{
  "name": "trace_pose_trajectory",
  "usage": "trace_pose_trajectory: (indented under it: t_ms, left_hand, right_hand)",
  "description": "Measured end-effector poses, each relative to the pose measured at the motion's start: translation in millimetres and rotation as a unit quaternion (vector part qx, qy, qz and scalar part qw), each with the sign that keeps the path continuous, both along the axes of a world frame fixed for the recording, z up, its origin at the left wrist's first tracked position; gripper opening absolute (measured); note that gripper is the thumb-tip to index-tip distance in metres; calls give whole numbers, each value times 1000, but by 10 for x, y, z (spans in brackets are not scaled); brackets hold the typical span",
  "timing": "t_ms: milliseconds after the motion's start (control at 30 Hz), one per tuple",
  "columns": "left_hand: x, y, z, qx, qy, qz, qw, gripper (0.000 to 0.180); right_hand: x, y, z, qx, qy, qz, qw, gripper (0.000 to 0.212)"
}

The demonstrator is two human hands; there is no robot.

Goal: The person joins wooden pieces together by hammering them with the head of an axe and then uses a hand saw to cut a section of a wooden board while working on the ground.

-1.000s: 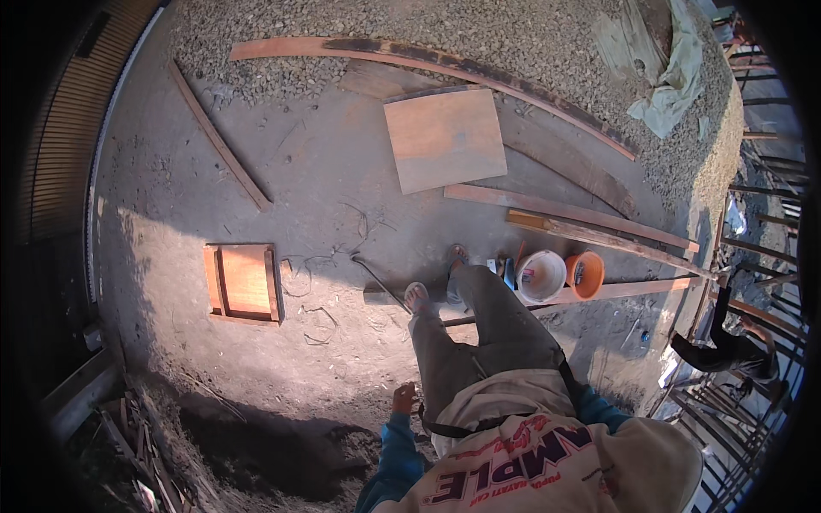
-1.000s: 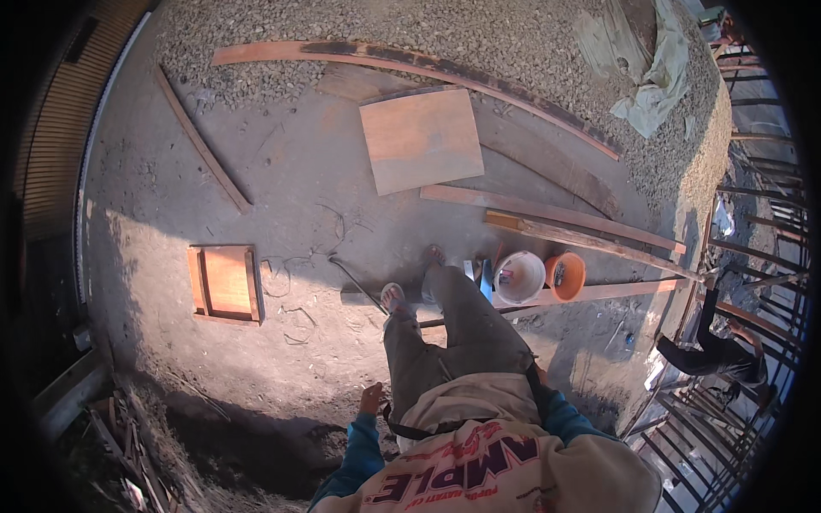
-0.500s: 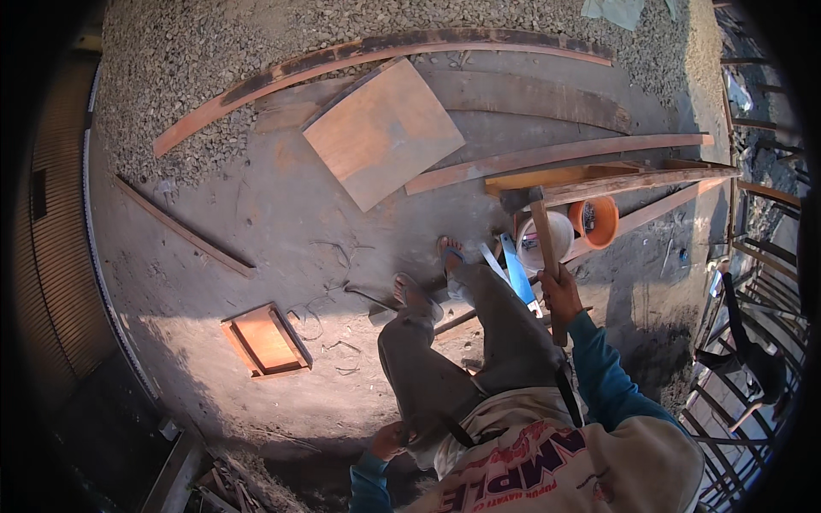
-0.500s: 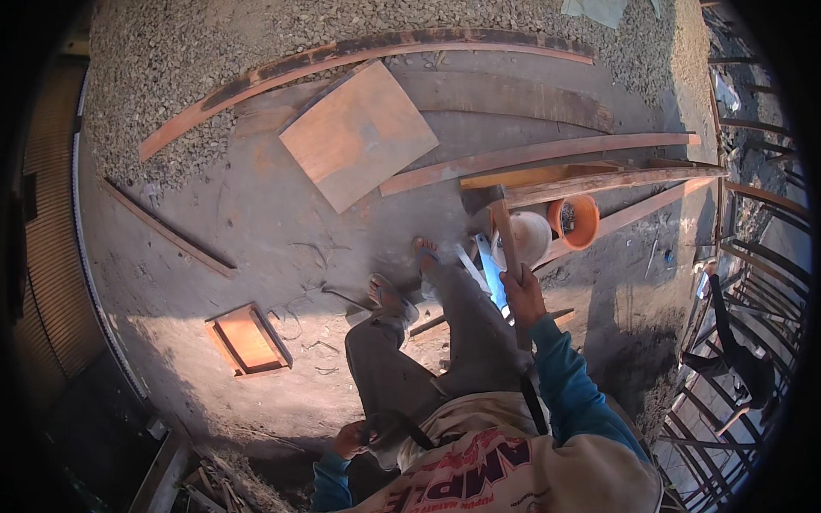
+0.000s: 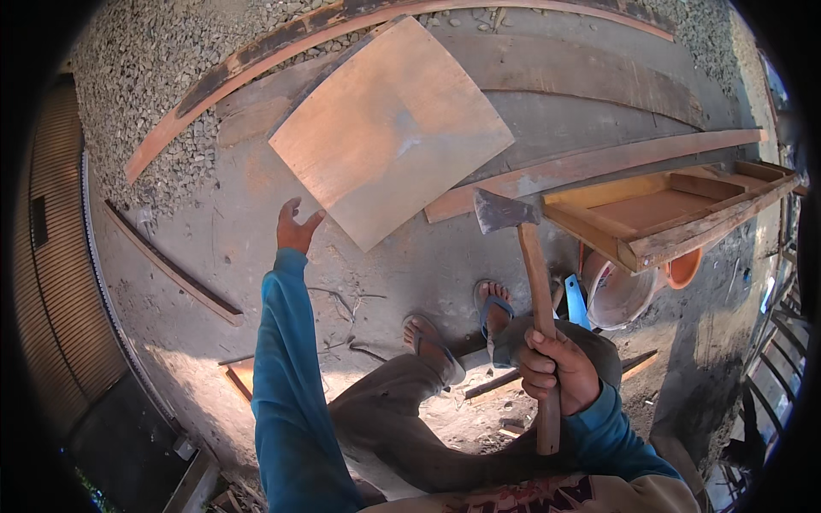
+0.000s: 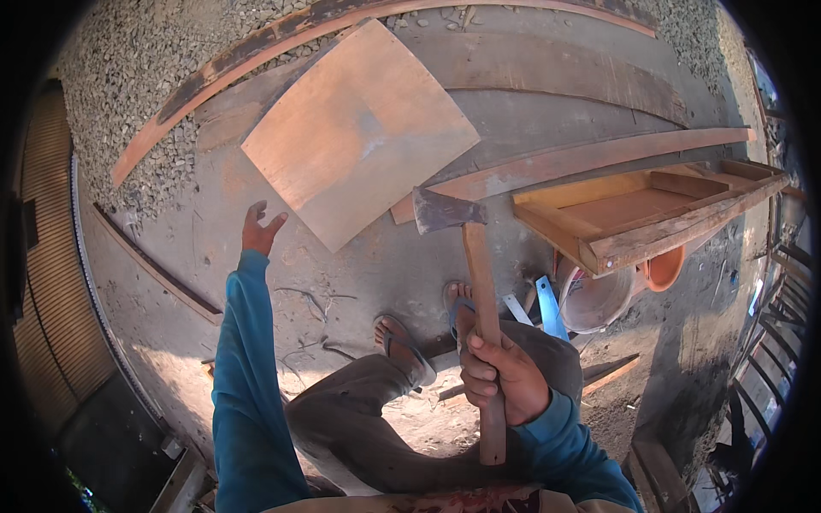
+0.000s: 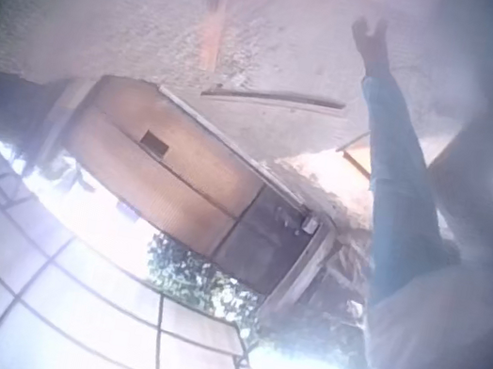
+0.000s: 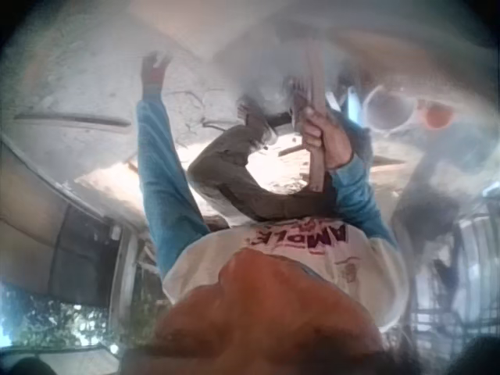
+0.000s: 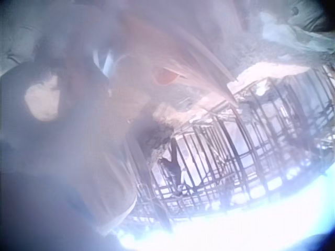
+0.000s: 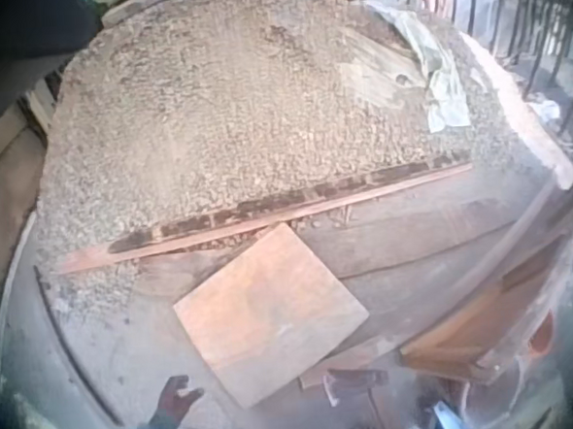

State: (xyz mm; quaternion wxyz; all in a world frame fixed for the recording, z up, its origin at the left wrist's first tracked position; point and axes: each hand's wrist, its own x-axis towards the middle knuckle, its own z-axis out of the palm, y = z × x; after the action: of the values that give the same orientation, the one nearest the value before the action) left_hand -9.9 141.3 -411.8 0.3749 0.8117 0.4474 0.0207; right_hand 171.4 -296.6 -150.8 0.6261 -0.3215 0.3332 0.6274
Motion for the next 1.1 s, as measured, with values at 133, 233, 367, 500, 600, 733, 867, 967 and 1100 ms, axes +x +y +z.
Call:
trace_pose_trajectory:
  t_ms: [133, 233, 367, 500, 600, 733, 867, 967, 1100]
  left_hand:
    - [983, 626, -973, 177, -48, 29, 983, 104]
    - [747, 1555, -1383, 191, -89, 252, 944, 111]
    - [615, 1349, -1595, -218, -69, 317, 921, 108]
    - [423, 1056, -1972, -320, -394, 270, 818, 93]
    - [595, 1076, -1983, -327, -463, 323, 758, 93]
    - [429, 1335, -1779, -216, -386, 347, 827, 92]
    - [629, 968, -1301, -141, -377, 349, 847, 86]
    - [605, 787, -522, -94, -415, 325, 845, 80]
    - [142, 979, 36, -53, -475, 281, 832, 62]
  right_hand:
    - [15, -125, -272, -39, -48, -24, 998, 15]
    - [-120, -161, -419, -40, -120, -19, 992, 18]
    - [-304, -259, -423, -118, -303, -46, 945, 25]
    - [-364, -456, -441, -100, -382, -54, 917, 25]
    - [-357, -489, -471, -94, -372, -19, 923, 26]
    - [-467, -285, -414, -42, -347, 12, 937, 27]
    - [-581, -147, -340, -26, -362, 17, 932, 25]
    - [-595, -93, -358, -21, -349, 35, 936, 25]
    - [-654, -61, -397, -33, -368, 61, 927, 28]
